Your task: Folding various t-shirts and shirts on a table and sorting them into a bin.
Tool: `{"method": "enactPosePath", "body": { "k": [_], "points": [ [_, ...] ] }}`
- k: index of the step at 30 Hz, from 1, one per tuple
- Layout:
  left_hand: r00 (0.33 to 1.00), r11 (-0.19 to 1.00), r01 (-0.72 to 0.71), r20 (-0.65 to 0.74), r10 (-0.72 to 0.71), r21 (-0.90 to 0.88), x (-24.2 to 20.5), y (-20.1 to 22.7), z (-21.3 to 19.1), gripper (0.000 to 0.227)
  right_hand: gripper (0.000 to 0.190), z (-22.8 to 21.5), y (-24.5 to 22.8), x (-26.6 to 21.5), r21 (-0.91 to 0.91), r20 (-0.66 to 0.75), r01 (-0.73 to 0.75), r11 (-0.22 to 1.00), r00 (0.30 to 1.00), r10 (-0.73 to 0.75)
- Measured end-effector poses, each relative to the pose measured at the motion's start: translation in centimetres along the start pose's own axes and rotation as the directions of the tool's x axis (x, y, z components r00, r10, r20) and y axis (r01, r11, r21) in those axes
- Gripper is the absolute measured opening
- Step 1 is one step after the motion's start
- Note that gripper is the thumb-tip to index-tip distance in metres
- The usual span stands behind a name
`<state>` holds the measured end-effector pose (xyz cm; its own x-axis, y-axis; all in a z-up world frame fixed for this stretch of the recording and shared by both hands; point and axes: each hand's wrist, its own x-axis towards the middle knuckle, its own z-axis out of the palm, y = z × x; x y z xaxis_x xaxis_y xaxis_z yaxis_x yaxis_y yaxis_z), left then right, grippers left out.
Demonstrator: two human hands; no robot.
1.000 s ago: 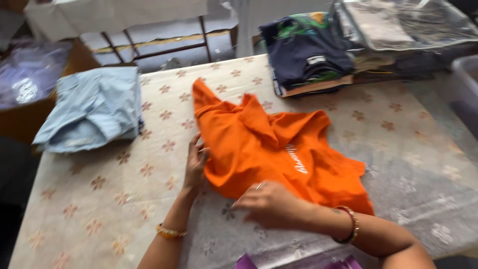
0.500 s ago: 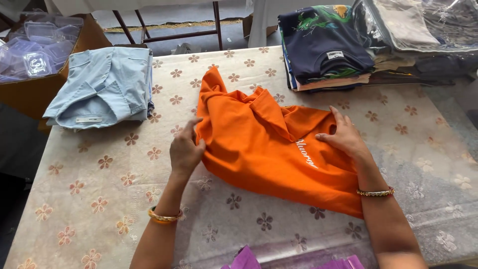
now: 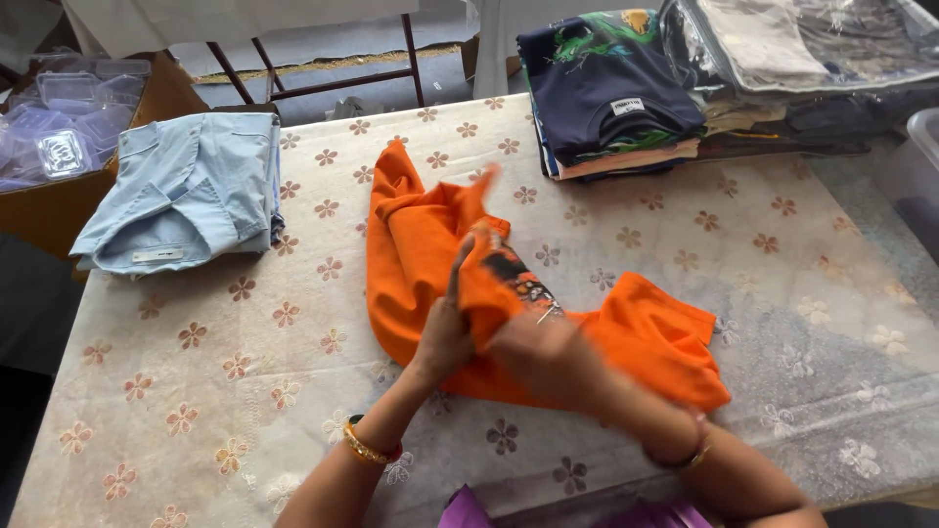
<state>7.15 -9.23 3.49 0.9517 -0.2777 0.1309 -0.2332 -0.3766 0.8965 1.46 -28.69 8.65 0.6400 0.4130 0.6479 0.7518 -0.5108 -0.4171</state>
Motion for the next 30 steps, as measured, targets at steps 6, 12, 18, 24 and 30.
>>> {"method": "enactPosePath", "body": {
  "k": [6,12,18,24,30],
  "points": [
    [0.943,0.863,-0.308,-0.249,0.221,-0.4,0.2,-4.8,-2.3,0.026,0.049,0.9,-2.7,0.0,-0.082,0.091,0.16,0.984,0.984,-0.153],
    [0.898,0.763,-0.388,-0.398,0.187,-0.516,-0.1,-1.6,-7.5,0.019,0.082,-2.0,1.4,-2.2,-0.29,0.094,-0.103,0.951,0.986,0.135],
    [0.957,0.793,-0.064,-0.263,-0.124,-0.606,6.5,1.7,-8.6,0.017,0.054,-4.7,14.8,-9.4,-0.152,0.246,-0.675,0.722,0.682,0.689],
    [0.842,0.884,-0.002,-0.476,0.254,0.468,15.8,8.6,-7.5,0.023,0.038,-14.7,15.5,-5.1,0.133,0.322,-0.864,0.486,0.501,0.803],
    [0.791,0.93,-0.086,-0.543,0.281,0.356,21.4,13.1,-5.9,0.025,0.022,-23.1,15.8,-6.6,-0.219,-0.089,-0.884,0.412,0.439,0.894]
  ]
}}
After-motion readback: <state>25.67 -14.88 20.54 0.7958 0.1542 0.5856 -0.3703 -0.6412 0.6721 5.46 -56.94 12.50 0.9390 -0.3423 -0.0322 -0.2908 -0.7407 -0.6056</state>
